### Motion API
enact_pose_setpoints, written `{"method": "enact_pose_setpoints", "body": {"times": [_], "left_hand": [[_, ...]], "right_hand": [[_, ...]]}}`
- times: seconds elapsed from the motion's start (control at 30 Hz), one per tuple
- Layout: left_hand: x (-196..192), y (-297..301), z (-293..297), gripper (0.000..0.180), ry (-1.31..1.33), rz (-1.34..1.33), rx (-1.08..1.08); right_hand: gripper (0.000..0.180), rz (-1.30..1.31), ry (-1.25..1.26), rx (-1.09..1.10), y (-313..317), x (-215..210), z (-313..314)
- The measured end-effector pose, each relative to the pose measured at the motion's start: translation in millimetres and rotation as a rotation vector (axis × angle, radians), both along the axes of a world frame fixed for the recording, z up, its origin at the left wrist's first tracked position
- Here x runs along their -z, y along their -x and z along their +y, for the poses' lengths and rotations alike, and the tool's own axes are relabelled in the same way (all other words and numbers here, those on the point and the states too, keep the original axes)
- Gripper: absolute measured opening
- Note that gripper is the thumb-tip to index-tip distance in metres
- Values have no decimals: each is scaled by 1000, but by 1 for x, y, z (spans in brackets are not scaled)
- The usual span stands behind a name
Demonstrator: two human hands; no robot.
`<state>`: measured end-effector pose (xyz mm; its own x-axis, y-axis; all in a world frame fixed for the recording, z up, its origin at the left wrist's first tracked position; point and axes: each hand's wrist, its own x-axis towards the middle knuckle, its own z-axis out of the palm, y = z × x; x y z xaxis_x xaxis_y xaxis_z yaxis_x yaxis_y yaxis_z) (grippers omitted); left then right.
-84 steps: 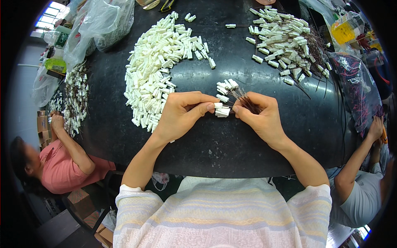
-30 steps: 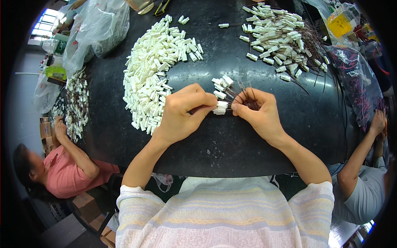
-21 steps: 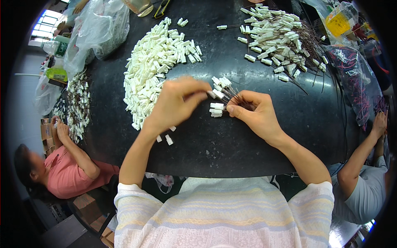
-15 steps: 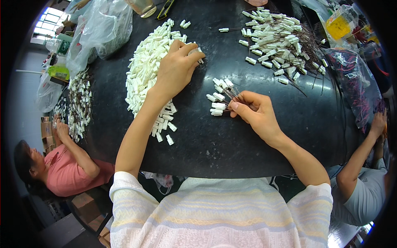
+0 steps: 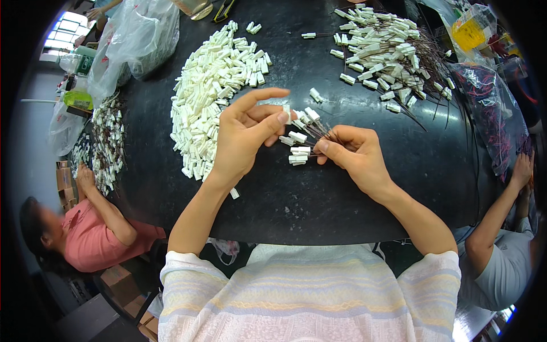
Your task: The person slides white plastic sleeves onto wire ends by hand.
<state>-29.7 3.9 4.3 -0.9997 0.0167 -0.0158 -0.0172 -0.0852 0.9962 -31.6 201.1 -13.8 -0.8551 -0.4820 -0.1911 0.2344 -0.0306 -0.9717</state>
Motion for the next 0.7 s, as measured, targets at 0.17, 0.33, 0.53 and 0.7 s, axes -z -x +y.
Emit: {"method": "enact_pose_setpoints", "body": {"times": [0.17, 0.33, 0.53, 0.7], "left_hand": [[9, -6, -4, 15, -408, -287, 107], [10, -8, 0, 12, -347, -276, 106], [12, -8, -4, 12, -315, -256, 122], [4, -9, 3, 12, -284, -241, 137]], "right_hand": [[14, 37, 6, -29, -1, 3, -1], [14, 84, -24, -10, -1, 6, 0], [14, 51, -61, -2, -1, -2, -1], [14, 64, -39, 22, -2, 3, 0]]}}
